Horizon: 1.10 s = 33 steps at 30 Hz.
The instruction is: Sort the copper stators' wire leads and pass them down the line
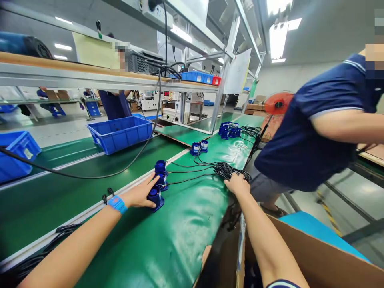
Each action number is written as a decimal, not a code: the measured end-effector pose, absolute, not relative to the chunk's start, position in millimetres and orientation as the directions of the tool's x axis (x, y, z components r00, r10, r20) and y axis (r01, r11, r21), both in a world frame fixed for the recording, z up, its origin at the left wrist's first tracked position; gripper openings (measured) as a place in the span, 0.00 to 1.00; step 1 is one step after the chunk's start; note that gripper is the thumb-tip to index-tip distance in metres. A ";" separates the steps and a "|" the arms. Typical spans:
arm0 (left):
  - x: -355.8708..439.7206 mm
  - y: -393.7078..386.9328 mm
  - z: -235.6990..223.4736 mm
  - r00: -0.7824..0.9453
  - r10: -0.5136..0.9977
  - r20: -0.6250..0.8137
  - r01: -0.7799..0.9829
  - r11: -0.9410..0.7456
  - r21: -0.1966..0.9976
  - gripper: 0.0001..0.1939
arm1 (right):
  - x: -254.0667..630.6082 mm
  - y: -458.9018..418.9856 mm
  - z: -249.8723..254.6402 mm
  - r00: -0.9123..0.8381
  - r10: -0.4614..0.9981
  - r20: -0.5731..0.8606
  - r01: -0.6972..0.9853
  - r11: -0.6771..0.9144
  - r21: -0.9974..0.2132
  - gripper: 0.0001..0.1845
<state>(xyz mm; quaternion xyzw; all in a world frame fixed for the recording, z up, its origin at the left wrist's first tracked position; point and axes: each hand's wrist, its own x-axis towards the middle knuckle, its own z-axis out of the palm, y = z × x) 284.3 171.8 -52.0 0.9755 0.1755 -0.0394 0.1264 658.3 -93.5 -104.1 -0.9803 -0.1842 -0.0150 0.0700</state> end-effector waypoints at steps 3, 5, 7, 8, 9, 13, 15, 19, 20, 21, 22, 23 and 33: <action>325.4 177.8 -45.9 0.921 0.385 -0.062 0.390 -0.902 0.186 0.66 | 666.7 -92.5 -99.8 0.950 0.265 0.163 0.288 -0.948 -0.136 0.35; 335.4 172.5 -44.1 0.895 0.445 0.010 0.438 -0.885 0.158 0.69 | 660.5 -92.9 -96.5 0.936 0.270 0.228 0.305 -0.943 -0.135 0.37; 324.0 159.0 -46.5 0.888 0.457 0.058 0.446 -0.884 0.138 0.71 | 645.3 -90.6 -93.3 0.885 0.329 0.330 0.394 -0.906 -0.153 0.37; 310.2 148.8 -49.3 0.895 0.441 0.062 0.431 -0.893 0.129 0.71 | 634.4 -86.6 -92.0 0.834 0.365 0.414 0.467 -0.867 -0.175 0.37; 291.9 136.2 -52.7 0.907 0.417 0.055 0.409 -0.905 0.120 0.71 | 620.8 -79.9 -91.0 0.772 0.382 0.507 0.536 -0.821 -0.198 0.37; 195.1 67.2 -69.1 0.958 0.279 0.060 0.268 -0.952 0.148 0.63 | 526.5 -27.5 -94.2 0.320 0.649 0.690 0.945 -0.275 -0.178 0.37; 143.4 33.1 -79.3 0.966 0.241 0.098 0.222 -0.959 0.176 0.56 | 453.9 3.7 -99.6 -0.081 0.765 0.639 0.969 0.212 -0.130 0.43; 33.8 0.0 -103.4 0.869 0.482 0.113 0.464 -0.872 0.157 0.59 | 302.8 56.1 -105.1 -0.518 0.776 0.360 0.783 0.600 -0.166 0.57; 2.3 0.0 -107.8 0.783 0.608 0.133 0.592 -0.793 0.139 0.59 | 271.5 67.2 -103.5 -0.571 0.772 0.278 0.753 0.628 -0.196 0.60; -31.5 2.6 -110.4 0.654 0.736 0.173 0.729 -0.675 0.115 0.58 | 244.1 77.6 -100.6 -0.614 0.761 0.210 0.728 0.648 -0.224 0.64; -67.3 6.9 -110.7 0.501 0.836 0.225 0.841 -0.531 0.100 0.52 | 220.3 87.4 -96.8 -0.658 0.736 0.160 0.696 0.675 -0.245 0.68; -104.5 12.2 -108.7 0.307 0.909 0.283 0.933 -0.346 0.100 0.45 | 199.8 96.7 -92.5 -0.702 0.701 0.126 0.658 0.706 -0.262 0.71; -330.5 48.3 -80.0 -0.388 0.869 0.308 0.921 0.354 0.161 0.25 | 100.7 157.4 -79.3 -0.613 0.789 0.037 0.728 0.583 -0.361 0.22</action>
